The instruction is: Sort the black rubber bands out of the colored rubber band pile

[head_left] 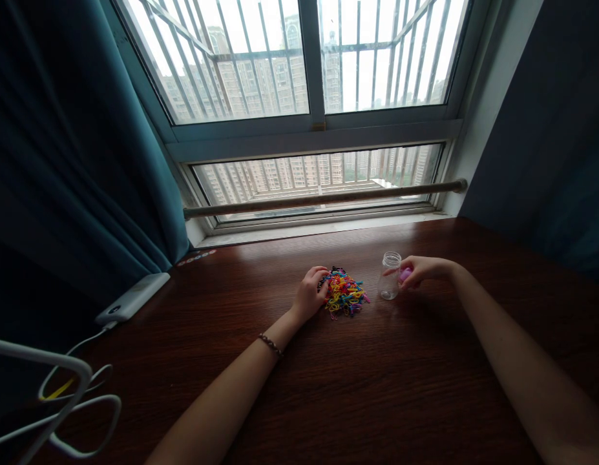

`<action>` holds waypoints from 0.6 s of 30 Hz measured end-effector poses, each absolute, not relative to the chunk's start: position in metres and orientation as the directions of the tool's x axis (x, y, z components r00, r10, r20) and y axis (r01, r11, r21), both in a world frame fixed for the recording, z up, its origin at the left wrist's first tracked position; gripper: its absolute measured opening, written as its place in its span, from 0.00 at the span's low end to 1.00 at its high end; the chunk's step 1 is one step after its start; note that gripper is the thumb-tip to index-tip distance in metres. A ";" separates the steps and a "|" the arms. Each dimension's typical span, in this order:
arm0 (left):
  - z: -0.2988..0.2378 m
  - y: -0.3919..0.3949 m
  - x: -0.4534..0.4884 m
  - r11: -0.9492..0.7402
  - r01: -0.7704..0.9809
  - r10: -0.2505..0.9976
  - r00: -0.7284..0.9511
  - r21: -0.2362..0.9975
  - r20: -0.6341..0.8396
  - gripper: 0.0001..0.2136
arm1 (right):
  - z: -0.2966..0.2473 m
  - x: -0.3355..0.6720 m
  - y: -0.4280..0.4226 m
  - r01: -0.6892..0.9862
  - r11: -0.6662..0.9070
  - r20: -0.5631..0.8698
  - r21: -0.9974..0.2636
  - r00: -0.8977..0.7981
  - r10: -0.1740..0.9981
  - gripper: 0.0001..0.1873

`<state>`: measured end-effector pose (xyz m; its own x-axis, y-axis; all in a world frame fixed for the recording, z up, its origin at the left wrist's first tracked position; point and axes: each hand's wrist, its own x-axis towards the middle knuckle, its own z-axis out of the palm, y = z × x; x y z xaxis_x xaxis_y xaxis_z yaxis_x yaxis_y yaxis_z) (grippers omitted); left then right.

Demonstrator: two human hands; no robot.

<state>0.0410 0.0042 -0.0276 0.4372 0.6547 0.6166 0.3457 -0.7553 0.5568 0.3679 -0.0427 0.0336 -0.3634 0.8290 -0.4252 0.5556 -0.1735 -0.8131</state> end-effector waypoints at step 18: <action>-0.026 0.002 0.042 -0.757 0.321 0.651 0.448 0.569 0.613 0.10 | 0.027 0.368 -0.040 0.606 -0.142 -0.438 -0.783 -0.374 0.817 0.37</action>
<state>0.0416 0.0021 -0.0263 0.4476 0.6507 0.6134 0.3212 -0.7571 0.5688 0.3681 -0.0401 0.0272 -0.3743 0.8174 -0.4379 0.6062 -0.1417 -0.7826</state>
